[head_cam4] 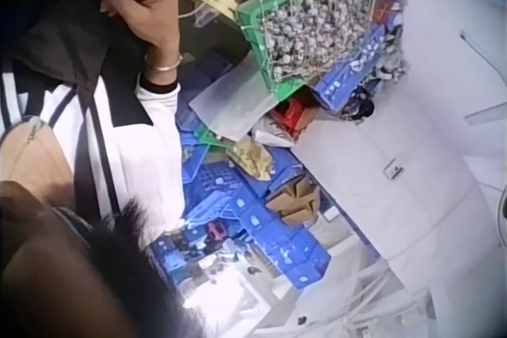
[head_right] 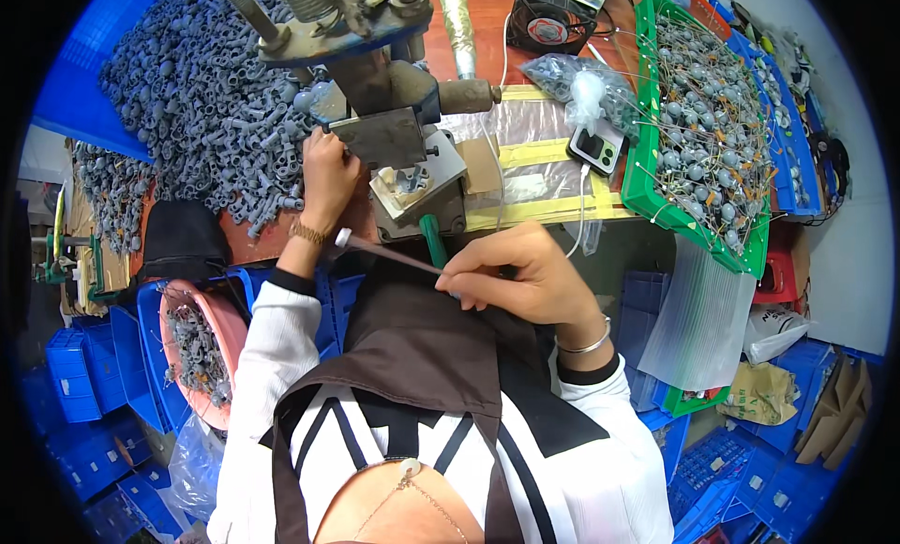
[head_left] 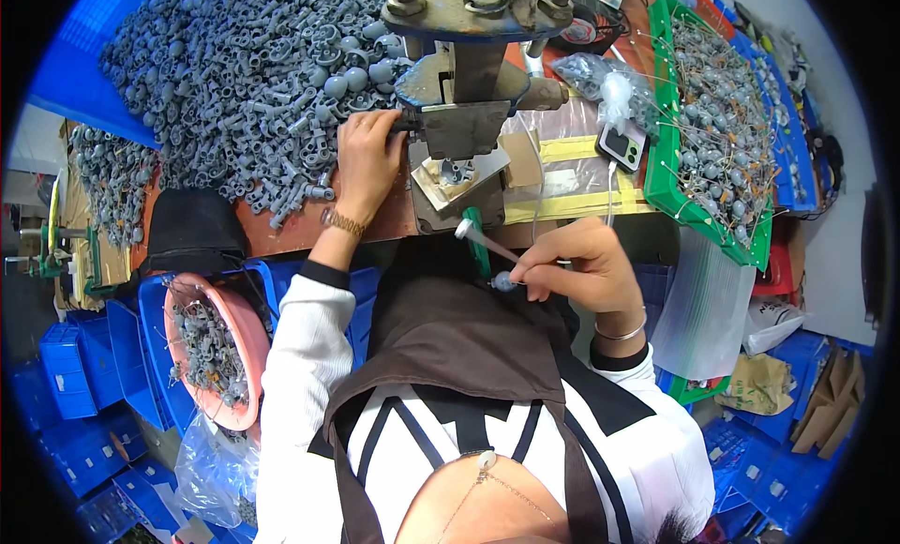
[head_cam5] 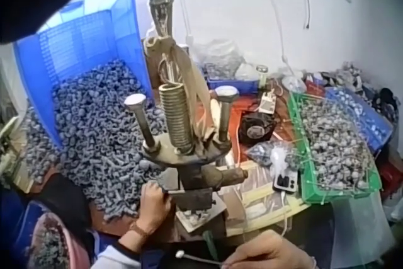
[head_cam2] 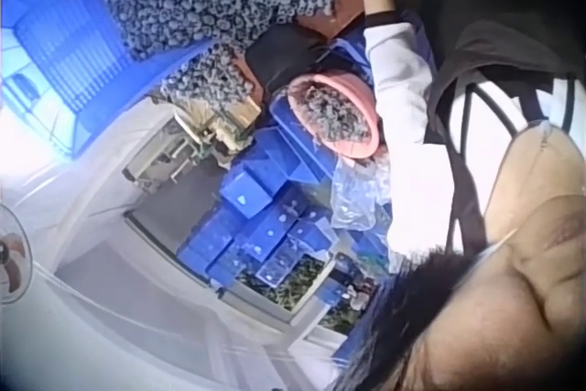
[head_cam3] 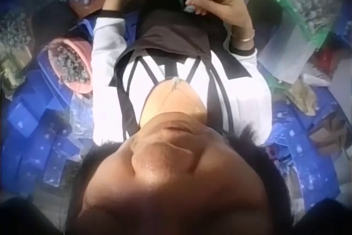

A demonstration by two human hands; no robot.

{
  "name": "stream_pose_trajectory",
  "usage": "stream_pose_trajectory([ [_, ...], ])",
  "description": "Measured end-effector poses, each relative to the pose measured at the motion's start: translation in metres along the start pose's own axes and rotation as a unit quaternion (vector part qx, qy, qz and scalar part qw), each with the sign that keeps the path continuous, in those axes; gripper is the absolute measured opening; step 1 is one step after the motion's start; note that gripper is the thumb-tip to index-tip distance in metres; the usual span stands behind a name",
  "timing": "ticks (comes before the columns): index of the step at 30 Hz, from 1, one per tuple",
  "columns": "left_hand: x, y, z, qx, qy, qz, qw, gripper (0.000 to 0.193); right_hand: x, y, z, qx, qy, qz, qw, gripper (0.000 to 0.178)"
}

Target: Assembling small metal and plastic components using a manual press machine.

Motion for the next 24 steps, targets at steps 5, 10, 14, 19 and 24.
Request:
stream_pose_trajectory([
  [5, 0.005, 0.007, 0.005, -0.002, 0.034, 0.065, 0.997, 0.021, 0.014, -0.002, 0.006, -0.062, 0.040, -0.053, 0.996, 0.009],
  [10, -0.009, -0.011, -0.002, 0.066, -0.013, 0.063, 0.996, 0.015, 0.023, -0.051, 0.017, 0.050, -0.010, 0.017, 0.999, 0.016],
  [14, 0.007, 0.003, 0.000, 0.034, 0.049, 0.079, 0.995, 0.029, 0.031, -0.056, 0.026, 0.069, -0.020, 0.052, 0.996, 0.014],
  [19, -0.028, -0.003, -0.013, 0.062, -0.048, 0.052, 0.996, 0.015, 0.017, -0.065, 0.025, 0.084, -0.043, -0.070, 0.993, 0.013],
  [24, -0.028, 0.014, -0.047, -0.212, -0.030, -0.364, 0.907, 0.018, 0.016, -0.056, 0.034, -0.001, -0.159, -0.235, 0.959, 0.013],
])
Point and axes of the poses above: each hand's wrist, its own z-axis towards the middle knuckle, its own x-axis out of the palm, y = z × x, the point moved 10 cm from there along z, towards the middle knuckle, and after that the axes turned 1 degree about x, right-handed, at the moved point
